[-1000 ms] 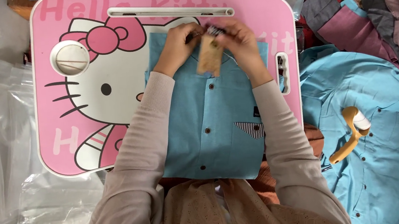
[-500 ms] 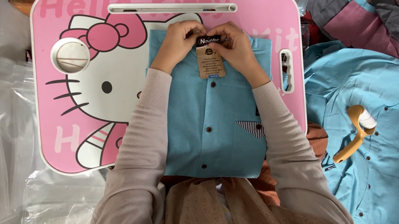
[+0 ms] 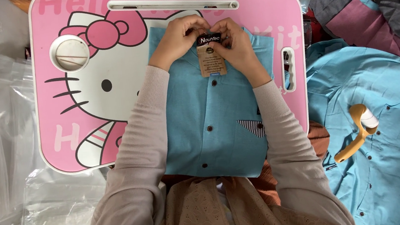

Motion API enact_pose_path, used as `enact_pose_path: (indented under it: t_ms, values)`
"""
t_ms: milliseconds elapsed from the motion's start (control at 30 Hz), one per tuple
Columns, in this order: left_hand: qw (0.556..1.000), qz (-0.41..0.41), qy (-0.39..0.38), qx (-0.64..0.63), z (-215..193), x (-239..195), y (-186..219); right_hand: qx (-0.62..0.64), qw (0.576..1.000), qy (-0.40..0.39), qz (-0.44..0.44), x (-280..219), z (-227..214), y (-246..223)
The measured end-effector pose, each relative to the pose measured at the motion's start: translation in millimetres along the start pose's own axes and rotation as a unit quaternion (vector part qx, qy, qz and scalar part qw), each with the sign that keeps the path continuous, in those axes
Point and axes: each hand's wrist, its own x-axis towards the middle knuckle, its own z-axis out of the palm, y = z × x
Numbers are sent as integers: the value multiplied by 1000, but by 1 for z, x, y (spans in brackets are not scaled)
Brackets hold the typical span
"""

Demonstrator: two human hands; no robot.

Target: The person attaches a cardboard clothing tag to a light blue shirt laid out on a pink Hello Kitty lap desk. They thread a string through the shirt's collar and the tag's hole, then tie the string to secure the tag in place.

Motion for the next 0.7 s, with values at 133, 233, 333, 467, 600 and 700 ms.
enact_pose_path:
  t_ms: [133,233,333,467,600,700]
  values:
    - [1000,-16,-10,-23,-3,-2,6,-13,1000,-1,6,0,-1,-6]
    - [999,-26,-13,-33,-3,-2,6,-23,1000,0,-9,0,1,-4]
    - [999,-34,-15,-27,-3,-1,6,-24,1000,-2,-1,0,1,-5]
    - [999,-48,-1,-24,-2,-2,11,-43,999,-1,-11,0,1,-4]
    - [999,-50,-8,-2,-3,-5,13,-47,998,6,-32,0,2,3]
    - [1000,-27,-9,-13,-2,-4,2,-23,999,2,-27,0,2,1]
